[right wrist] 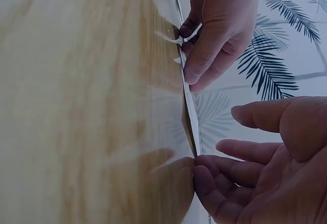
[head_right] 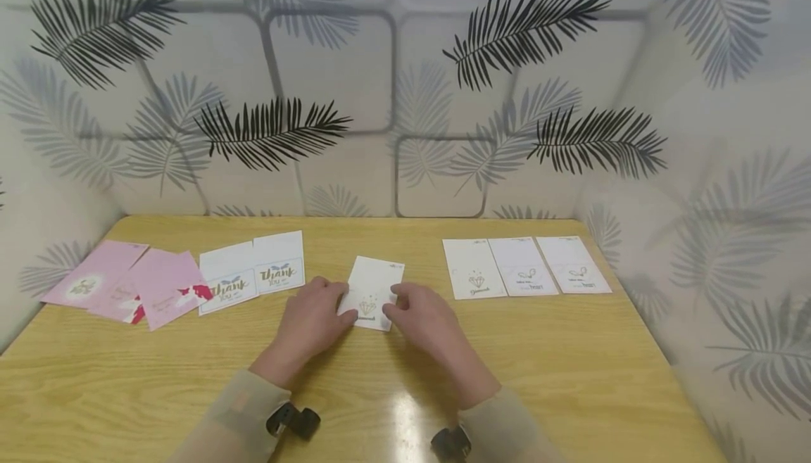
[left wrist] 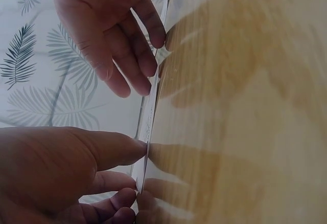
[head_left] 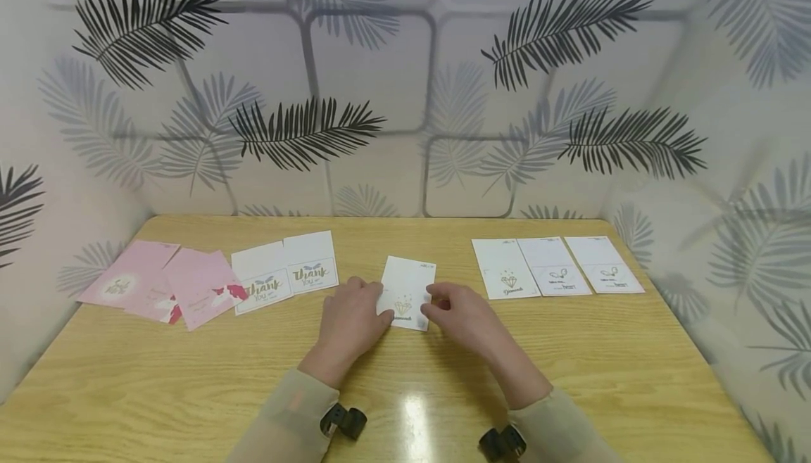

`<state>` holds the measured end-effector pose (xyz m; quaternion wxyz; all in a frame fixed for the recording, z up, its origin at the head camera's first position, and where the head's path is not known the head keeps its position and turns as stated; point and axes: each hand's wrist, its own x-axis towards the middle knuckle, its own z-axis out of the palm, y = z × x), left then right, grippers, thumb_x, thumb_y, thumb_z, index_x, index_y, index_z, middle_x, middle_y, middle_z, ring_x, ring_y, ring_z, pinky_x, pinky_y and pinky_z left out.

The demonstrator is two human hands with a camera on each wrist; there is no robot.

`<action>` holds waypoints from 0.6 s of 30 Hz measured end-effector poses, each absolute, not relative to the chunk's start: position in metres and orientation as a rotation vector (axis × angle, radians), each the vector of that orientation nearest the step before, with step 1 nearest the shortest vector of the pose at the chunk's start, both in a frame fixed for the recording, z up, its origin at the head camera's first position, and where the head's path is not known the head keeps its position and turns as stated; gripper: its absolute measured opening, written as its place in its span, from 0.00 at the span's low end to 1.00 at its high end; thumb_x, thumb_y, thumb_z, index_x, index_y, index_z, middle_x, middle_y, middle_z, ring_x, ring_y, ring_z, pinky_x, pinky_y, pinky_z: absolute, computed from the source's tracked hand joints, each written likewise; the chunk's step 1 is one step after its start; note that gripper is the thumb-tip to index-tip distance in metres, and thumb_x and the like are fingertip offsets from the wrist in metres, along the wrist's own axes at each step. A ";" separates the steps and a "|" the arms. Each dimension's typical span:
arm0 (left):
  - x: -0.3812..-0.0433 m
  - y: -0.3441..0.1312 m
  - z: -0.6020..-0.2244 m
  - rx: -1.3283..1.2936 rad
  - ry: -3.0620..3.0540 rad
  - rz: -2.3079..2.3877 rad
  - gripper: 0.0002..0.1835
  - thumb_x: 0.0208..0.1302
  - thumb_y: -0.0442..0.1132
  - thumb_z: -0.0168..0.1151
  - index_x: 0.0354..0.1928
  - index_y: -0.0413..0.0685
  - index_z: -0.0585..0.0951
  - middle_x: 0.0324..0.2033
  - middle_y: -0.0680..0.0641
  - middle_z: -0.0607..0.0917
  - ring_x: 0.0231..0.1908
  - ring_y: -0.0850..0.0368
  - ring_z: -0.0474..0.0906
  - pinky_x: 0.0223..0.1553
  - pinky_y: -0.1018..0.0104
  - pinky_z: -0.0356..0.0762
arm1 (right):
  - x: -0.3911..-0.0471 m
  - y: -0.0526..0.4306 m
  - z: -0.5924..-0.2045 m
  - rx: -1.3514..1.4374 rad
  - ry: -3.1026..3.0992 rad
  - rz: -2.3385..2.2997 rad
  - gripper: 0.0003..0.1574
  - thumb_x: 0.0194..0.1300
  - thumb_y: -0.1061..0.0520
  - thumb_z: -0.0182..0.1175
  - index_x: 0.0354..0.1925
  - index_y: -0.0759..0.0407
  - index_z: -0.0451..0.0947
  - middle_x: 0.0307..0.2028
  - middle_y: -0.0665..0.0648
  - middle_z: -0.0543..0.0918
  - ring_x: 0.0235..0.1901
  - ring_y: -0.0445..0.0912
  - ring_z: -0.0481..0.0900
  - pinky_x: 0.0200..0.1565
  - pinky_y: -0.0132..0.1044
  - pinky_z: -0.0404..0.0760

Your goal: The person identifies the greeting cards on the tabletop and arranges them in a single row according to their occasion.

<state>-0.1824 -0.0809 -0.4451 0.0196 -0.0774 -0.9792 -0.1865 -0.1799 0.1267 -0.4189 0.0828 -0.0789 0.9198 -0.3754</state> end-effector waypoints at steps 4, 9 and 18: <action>-0.183 -0.081 -0.445 -0.236 -3.045 -0.575 0.22 0.73 0.47 0.75 0.61 0.41 0.87 0.55 0.39 0.85 0.55 0.38 0.81 0.54 0.38 0.77 | -0.180 0.127 -0.420 -0.219 2.676 -1.229 0.28 0.80 0.53 0.66 0.72 0.64 0.81 0.57 0.60 0.89 0.56 0.53 0.85 0.61 0.55 0.82; -0.183 -0.080 -0.444 -0.228 -3.049 -0.583 0.23 0.73 0.46 0.75 0.62 0.41 0.87 0.56 0.38 0.85 0.56 0.38 0.81 0.55 0.37 0.77 | -0.182 0.128 -0.421 -0.155 2.563 -1.418 0.31 0.80 0.56 0.66 0.74 0.67 0.77 0.66 0.64 0.85 0.68 0.60 0.81 0.69 0.59 0.77; -0.182 -0.080 -0.444 -0.216 -3.050 -0.608 0.25 0.74 0.46 0.74 0.66 0.40 0.85 0.57 0.37 0.84 0.57 0.38 0.80 0.57 0.37 0.77 | -0.183 0.123 -0.424 -0.063 2.526 -1.532 0.33 0.77 0.59 0.68 0.75 0.63 0.77 0.74 0.65 0.78 0.68 0.62 0.82 0.66 0.58 0.81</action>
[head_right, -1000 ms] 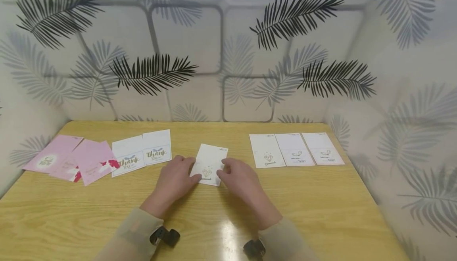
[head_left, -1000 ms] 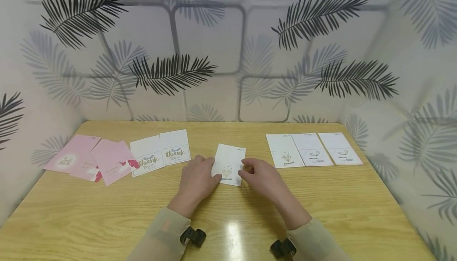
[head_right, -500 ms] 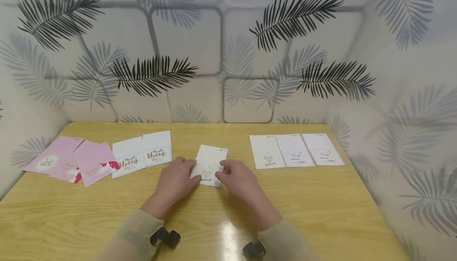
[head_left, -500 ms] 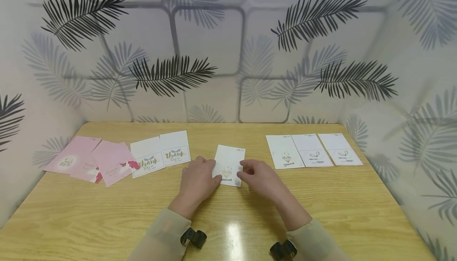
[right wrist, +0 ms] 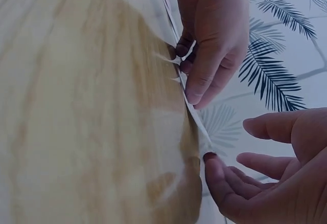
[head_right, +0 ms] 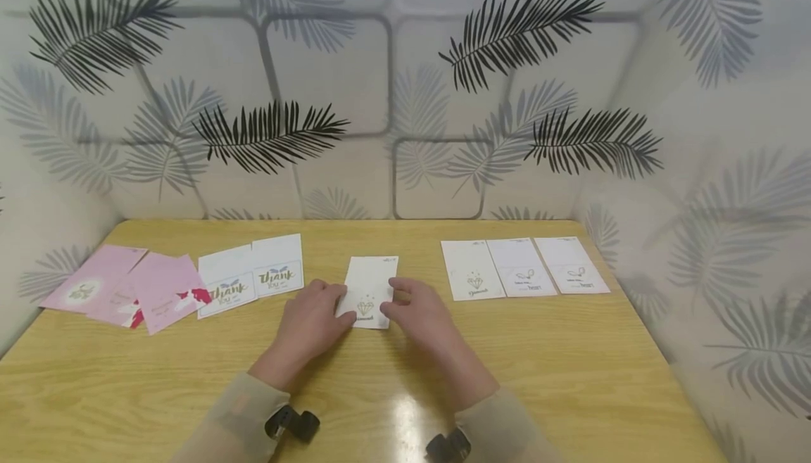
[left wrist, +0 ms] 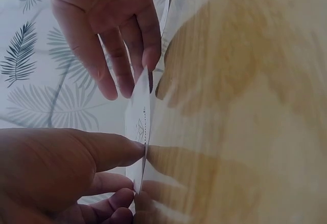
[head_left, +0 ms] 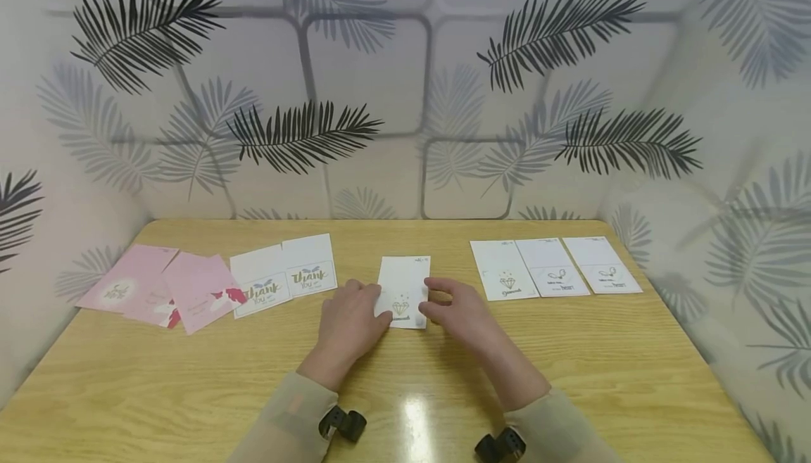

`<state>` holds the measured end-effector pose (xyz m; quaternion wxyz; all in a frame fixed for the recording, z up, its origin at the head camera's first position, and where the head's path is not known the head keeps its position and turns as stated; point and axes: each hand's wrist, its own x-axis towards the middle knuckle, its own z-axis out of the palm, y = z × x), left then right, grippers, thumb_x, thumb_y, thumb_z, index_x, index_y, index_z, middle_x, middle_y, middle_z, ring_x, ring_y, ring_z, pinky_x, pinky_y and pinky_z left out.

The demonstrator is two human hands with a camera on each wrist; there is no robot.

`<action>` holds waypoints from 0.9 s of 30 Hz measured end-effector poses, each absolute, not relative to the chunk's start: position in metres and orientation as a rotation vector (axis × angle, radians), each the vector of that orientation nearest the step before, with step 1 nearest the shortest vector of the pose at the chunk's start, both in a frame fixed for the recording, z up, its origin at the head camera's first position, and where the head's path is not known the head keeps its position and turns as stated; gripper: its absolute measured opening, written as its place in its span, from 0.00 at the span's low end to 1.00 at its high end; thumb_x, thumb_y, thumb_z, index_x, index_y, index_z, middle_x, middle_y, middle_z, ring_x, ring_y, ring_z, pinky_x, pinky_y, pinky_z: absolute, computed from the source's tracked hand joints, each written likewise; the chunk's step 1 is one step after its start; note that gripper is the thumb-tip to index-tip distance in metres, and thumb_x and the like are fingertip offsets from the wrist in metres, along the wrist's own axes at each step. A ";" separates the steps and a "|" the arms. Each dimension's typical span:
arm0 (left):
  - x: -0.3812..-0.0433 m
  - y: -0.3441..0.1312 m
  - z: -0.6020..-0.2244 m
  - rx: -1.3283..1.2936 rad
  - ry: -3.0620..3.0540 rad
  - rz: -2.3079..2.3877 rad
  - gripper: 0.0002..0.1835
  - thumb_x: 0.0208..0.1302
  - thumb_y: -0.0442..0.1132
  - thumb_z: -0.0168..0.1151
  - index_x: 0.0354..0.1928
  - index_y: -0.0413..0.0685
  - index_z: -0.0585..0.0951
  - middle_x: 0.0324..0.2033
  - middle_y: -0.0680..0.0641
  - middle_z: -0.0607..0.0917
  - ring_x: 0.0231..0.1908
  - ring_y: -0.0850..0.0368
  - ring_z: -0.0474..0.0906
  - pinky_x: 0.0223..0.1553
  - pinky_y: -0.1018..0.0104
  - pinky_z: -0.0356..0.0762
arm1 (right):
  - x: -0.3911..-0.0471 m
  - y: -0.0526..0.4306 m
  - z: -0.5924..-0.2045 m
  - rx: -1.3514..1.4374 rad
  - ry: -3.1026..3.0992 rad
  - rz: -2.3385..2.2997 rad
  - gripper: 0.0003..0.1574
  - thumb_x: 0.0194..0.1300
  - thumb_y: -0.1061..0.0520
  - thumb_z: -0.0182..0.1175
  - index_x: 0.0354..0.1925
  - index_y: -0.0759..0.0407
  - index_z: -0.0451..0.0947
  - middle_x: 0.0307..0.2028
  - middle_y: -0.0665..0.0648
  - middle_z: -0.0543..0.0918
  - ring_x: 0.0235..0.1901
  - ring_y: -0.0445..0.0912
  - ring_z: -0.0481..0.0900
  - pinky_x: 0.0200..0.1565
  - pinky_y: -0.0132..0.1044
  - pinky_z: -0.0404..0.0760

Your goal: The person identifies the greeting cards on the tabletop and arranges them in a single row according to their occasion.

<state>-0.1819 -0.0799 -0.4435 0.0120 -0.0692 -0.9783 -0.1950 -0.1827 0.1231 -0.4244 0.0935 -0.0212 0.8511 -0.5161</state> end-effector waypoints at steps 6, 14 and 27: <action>-0.182 -0.079 -0.444 -0.184 -3.051 -0.630 0.27 0.74 0.47 0.75 0.67 0.41 0.84 0.58 0.37 0.84 0.58 0.38 0.80 0.57 0.36 0.77 | -0.186 0.119 -0.430 -0.004 2.533 -1.556 0.34 0.74 0.62 0.70 0.75 0.63 0.78 0.71 0.65 0.79 0.61 0.57 0.85 0.55 0.47 0.86; -0.184 -0.080 -0.444 -0.179 -3.025 -0.692 0.29 0.74 0.48 0.73 0.71 0.41 0.82 0.57 0.37 0.86 0.59 0.38 0.82 0.58 0.34 0.76 | -0.187 0.120 -0.430 0.023 2.554 -1.570 0.32 0.71 0.67 0.70 0.72 0.61 0.82 0.62 0.63 0.84 0.52 0.52 0.85 0.45 0.39 0.83; -0.190 -0.080 -0.440 -0.182 -2.933 -0.923 0.29 0.77 0.46 0.70 0.72 0.39 0.80 0.47 0.45 0.91 0.49 0.44 0.88 0.56 0.41 0.82 | -0.191 0.136 -0.415 0.012 2.538 -1.665 0.33 0.73 0.69 0.67 0.73 0.59 0.81 0.71 0.62 0.78 0.55 0.54 0.84 0.44 0.39 0.81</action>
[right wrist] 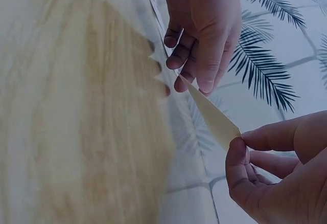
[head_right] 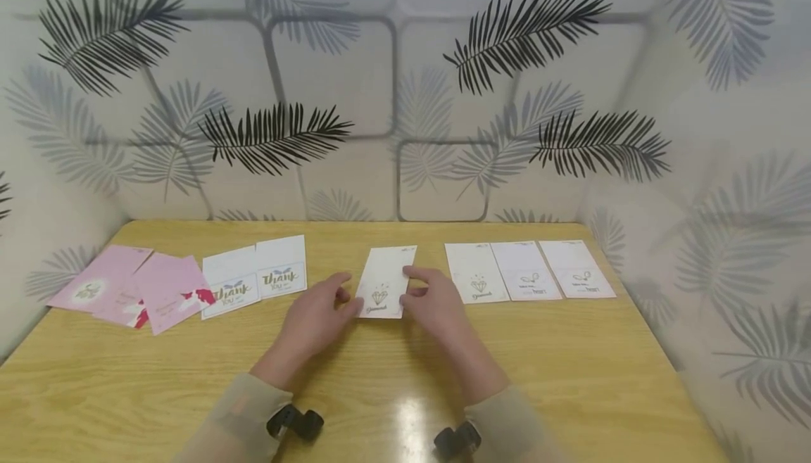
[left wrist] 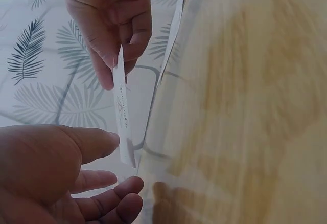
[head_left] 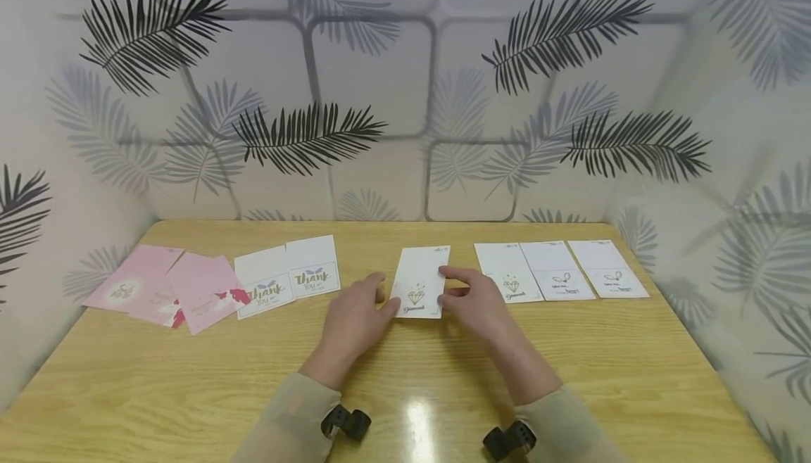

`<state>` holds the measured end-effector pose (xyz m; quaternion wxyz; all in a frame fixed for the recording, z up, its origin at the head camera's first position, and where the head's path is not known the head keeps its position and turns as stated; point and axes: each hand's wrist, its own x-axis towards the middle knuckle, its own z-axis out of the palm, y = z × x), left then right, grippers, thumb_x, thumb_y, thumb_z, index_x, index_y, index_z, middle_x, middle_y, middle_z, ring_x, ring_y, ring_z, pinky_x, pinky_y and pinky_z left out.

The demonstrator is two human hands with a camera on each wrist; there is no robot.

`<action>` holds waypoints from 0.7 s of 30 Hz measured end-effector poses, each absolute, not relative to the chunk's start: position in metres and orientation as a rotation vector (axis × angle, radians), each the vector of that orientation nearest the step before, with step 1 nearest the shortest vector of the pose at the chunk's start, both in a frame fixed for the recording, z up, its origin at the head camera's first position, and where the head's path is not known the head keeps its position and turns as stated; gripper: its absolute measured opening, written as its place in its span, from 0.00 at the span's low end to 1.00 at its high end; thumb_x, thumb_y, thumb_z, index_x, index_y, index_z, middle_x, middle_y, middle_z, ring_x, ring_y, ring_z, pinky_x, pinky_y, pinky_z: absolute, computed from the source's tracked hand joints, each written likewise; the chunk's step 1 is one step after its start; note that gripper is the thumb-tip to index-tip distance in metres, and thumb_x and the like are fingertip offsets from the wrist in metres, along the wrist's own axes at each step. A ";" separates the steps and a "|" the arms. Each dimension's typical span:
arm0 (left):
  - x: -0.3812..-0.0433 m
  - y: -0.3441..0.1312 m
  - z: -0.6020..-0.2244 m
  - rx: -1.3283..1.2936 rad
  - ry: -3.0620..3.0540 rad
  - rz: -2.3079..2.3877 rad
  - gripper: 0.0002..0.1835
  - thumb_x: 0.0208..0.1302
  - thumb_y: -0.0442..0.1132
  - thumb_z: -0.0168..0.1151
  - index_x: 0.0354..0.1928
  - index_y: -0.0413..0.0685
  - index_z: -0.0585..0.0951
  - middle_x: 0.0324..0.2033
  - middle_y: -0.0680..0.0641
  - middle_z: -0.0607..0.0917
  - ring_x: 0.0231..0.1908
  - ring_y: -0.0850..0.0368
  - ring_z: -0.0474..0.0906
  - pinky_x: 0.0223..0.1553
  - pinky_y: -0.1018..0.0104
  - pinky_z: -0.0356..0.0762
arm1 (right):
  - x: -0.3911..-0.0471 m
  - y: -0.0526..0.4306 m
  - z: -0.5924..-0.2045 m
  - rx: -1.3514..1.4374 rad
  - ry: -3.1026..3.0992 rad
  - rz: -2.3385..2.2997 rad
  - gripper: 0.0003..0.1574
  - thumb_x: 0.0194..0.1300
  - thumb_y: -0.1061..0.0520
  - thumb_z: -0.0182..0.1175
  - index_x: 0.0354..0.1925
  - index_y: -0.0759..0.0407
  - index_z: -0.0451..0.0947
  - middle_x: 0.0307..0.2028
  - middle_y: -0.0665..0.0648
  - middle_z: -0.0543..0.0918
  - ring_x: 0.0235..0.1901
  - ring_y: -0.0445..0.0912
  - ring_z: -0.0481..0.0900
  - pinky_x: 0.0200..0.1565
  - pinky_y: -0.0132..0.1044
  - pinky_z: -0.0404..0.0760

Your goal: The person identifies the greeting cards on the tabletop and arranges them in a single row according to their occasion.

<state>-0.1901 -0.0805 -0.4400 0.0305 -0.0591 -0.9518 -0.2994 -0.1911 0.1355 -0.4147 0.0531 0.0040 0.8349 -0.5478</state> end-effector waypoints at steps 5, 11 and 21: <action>-0.191 -0.074 -0.436 -0.180 -2.914 -1.010 0.28 0.78 0.44 0.68 0.73 0.40 0.79 0.44 0.49 0.91 0.44 0.49 0.87 0.54 0.46 0.82 | -0.192 0.144 -0.409 0.027 2.509 -1.685 0.33 0.73 0.68 0.67 0.74 0.58 0.80 0.72 0.61 0.77 0.56 0.54 0.83 0.45 0.38 0.79; -0.195 -0.062 -0.429 -0.210 -2.874 -1.051 0.26 0.77 0.41 0.70 0.72 0.42 0.80 0.41 0.50 0.90 0.39 0.51 0.85 0.49 0.49 0.83 | -0.198 0.156 -0.405 0.036 2.503 -1.698 0.36 0.74 0.68 0.66 0.77 0.56 0.77 0.73 0.60 0.77 0.59 0.55 0.82 0.45 0.37 0.78; -0.203 -0.033 -0.421 -0.255 -2.836 -0.999 0.24 0.75 0.39 0.72 0.69 0.40 0.82 0.35 0.52 0.87 0.30 0.56 0.78 0.38 0.57 0.79 | -0.211 0.178 -0.402 0.017 2.710 -1.494 0.35 0.76 0.64 0.65 0.77 0.62 0.74 0.68 0.64 0.82 0.61 0.57 0.84 0.55 0.45 0.82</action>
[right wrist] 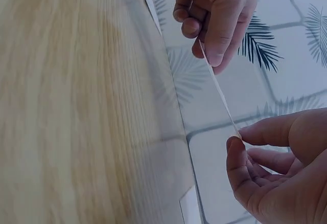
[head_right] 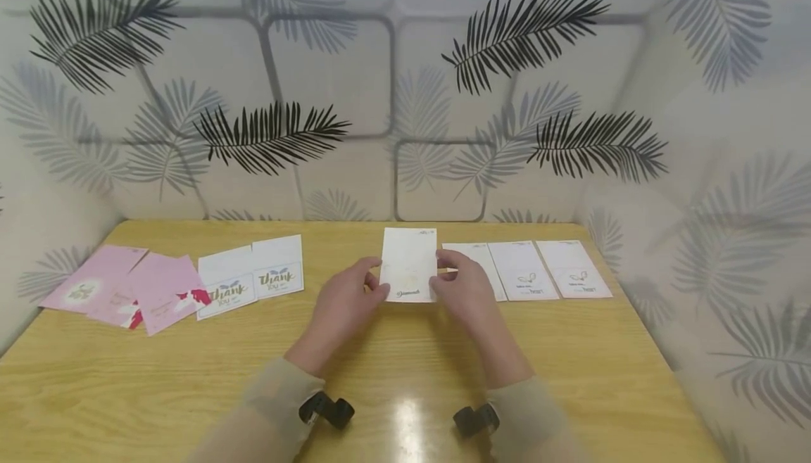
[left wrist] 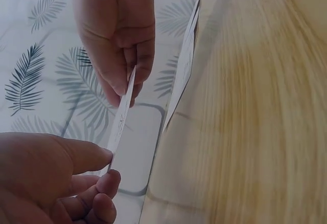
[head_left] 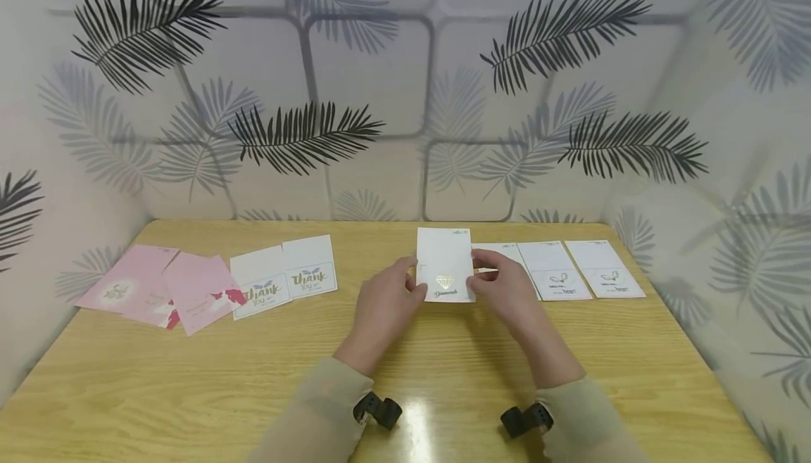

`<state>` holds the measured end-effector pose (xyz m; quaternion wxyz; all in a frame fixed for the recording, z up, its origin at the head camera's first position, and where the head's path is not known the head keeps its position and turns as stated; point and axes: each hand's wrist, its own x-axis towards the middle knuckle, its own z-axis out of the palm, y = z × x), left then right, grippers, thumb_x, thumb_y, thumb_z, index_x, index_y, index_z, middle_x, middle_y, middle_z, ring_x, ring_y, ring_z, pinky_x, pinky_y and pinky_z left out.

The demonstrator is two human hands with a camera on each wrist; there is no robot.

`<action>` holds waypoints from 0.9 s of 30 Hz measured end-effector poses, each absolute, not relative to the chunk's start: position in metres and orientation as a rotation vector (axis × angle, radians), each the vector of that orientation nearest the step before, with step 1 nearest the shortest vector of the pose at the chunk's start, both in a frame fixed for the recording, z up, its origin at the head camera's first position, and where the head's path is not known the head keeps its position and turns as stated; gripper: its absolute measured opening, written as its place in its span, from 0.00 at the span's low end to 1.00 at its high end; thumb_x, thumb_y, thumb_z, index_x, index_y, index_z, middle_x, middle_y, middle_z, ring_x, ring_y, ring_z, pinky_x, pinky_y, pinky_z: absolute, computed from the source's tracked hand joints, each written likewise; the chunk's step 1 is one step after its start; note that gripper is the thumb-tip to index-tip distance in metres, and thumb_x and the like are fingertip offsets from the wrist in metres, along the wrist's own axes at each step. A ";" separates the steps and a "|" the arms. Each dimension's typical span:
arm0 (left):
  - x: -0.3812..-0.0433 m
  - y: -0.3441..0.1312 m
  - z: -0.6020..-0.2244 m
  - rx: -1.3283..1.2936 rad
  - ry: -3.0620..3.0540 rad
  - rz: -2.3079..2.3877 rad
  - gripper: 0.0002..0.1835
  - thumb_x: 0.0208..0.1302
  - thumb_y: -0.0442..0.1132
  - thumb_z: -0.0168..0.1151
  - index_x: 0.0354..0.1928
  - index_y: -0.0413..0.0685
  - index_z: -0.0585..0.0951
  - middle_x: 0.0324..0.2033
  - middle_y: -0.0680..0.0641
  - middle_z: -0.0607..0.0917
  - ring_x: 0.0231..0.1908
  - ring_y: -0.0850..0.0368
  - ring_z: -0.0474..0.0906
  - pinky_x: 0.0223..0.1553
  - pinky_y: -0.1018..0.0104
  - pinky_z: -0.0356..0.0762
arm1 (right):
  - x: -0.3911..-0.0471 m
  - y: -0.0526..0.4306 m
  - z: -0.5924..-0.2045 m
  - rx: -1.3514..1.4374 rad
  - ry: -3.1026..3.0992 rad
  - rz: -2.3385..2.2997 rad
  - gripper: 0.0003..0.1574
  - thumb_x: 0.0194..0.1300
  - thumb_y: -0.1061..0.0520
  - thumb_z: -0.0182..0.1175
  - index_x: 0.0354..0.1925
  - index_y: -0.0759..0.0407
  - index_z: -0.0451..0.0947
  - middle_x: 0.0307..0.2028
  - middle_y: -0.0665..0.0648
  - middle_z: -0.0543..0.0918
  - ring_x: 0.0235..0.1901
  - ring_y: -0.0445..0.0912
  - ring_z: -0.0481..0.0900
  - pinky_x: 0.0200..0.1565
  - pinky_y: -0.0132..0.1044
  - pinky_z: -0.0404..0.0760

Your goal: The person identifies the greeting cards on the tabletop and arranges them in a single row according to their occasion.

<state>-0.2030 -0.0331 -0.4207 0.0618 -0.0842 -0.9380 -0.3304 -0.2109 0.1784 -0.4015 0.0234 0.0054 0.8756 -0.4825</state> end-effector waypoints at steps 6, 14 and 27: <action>-0.204 -0.021 -0.423 -0.262 -2.827 -1.014 0.18 0.75 0.40 0.71 0.61 0.39 0.85 0.34 0.51 0.88 0.30 0.54 0.80 0.38 0.54 0.80 | -0.218 0.187 -0.401 -0.020 2.789 -1.331 0.34 0.77 0.62 0.64 0.77 0.65 0.74 0.67 0.66 0.83 0.62 0.58 0.84 0.58 0.50 0.82; -0.208 -0.013 -0.427 -0.230 -2.853 -1.033 0.19 0.77 0.42 0.71 0.63 0.40 0.85 0.33 0.53 0.87 0.29 0.55 0.78 0.46 0.49 0.81 | -0.225 0.193 -0.406 -0.027 2.819 -1.205 0.34 0.77 0.64 0.65 0.77 0.66 0.74 0.66 0.66 0.83 0.61 0.59 0.83 0.61 0.53 0.81; -0.215 -0.007 -0.435 -0.218 -2.909 -0.974 0.21 0.75 0.42 0.72 0.64 0.39 0.84 0.32 0.54 0.86 0.29 0.56 0.79 0.38 0.54 0.81 | -0.237 0.195 -0.417 -0.089 2.903 -0.968 0.33 0.73 0.65 0.65 0.74 0.68 0.77 0.64 0.68 0.85 0.65 0.64 0.80 0.67 0.60 0.76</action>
